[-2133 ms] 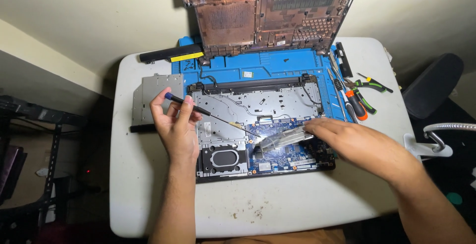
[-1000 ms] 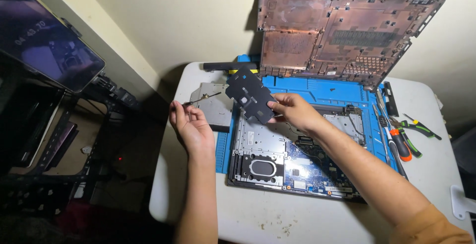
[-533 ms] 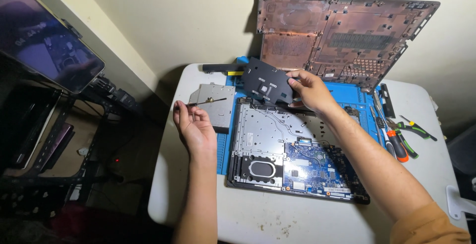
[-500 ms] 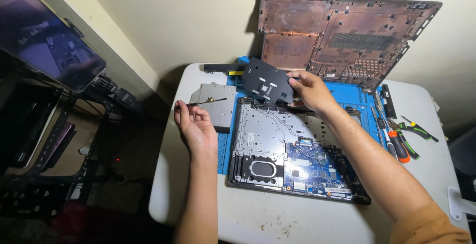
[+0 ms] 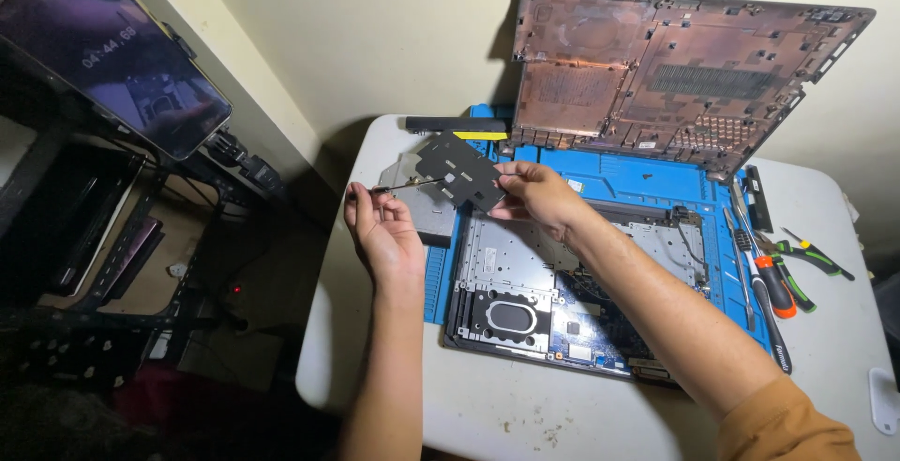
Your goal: Removing internal components from a laptop, including unscrewing parts and removing the optical drive.
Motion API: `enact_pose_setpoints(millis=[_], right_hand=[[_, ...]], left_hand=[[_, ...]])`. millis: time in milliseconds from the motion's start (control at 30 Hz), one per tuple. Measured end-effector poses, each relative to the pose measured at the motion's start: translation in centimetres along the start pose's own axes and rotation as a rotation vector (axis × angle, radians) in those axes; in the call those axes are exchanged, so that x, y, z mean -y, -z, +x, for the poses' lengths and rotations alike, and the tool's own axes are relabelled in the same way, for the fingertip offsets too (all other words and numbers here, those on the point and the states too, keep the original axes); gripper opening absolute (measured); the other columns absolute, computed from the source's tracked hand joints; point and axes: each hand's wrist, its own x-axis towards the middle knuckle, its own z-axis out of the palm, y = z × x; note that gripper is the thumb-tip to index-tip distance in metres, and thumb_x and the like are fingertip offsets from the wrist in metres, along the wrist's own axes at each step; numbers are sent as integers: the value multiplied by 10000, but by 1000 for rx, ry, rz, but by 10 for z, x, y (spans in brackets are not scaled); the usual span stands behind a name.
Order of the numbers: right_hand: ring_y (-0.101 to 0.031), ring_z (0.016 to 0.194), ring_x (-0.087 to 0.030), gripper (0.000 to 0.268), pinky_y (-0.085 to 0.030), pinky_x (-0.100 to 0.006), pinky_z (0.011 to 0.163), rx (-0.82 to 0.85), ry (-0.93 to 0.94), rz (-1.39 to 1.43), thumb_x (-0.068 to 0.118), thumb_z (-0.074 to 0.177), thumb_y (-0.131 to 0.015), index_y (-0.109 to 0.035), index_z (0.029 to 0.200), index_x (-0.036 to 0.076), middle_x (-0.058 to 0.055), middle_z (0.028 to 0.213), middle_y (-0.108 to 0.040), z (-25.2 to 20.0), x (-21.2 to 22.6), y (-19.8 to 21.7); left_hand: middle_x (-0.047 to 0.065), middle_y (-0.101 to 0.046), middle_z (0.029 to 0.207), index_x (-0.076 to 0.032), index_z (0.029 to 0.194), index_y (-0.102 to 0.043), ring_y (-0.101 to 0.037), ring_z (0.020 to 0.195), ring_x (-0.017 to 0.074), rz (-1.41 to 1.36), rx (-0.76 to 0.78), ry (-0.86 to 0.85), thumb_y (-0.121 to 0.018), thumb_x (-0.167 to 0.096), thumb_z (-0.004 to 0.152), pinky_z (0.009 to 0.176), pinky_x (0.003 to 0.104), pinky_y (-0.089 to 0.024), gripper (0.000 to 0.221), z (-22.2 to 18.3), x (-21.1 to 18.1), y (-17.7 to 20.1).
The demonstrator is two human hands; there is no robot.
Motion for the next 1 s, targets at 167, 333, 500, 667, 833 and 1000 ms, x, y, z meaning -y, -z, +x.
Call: enact_pose_setpoints(millis=[167, 333, 500, 667, 833, 1000], right_hand=[[-723, 812, -266, 317, -688, -434, 787, 25, -33, 80, 29, 1010, -512, -541, 1299, -97, -166, 1030, -641, -22, -6, -27], [-727, 843, -274, 329, -685, -436, 820, 28, -14, 76, 10, 999, -511, -518, 1301, -119, -180, 1044, -640, -29, -9, -41], [-756, 983, -359, 505, -664, -456, 861, 4, 61, -345, 102, 933, -710, -528, 1370, -71, -281, 1197, -697, -46, 11, -51], [-722, 1121, -302, 482, -578, -469, 950, -55, 44, -709, 353, 913, -748, -623, 1326, 139, -106, 1117, -776, -49, 12, -59], [-757, 861, -345, 342, -654, -431, 801, -31, -14, -10, 22, 943, -654, -599, 1254, -108, -286, 1057, -719, -27, -18, -36], [-766, 792, -297, 352, -673, -419, 774, -47, 23, 23, 45, 965, -639, -615, 1293, -79, -232, 963, -742, -60, -29, -8]], left_hand=[[7, -595, 951, -203, 1044, -611, -585, 818, 56, 0, 2, -1, -806, -277, 937, 699, 101, -518, 235, 2, 1, 2], [10, -590, 970, -203, 1065, -607, -582, 829, 58, 8, -3, -10, -802, -278, 938, 705, 101, -514, 244, -1, 0, -1], [13, -596, 939, -204, 1045, -619, -580, 811, 61, 18, 3, -16, -802, -274, 937, 692, 102, -504, 224, -4, 0, -4], [19, -610, 934, -203, 1041, -628, -588, 805, 65, 12, -1, -19, -813, -271, 928, 686, 103, -510, 227, 3, 1, 1], [-8, -595, 942, -217, 1029, -625, -584, 812, 52, 40, 52, 26, -784, -277, 959, 696, 86, -513, 184, 17, 5, 16], [-18, -624, 939, -218, 995, -656, -605, 808, 43, 61, 41, 26, -816, -300, 941, 701, 88, -540, 187, 15, 4, 18]])
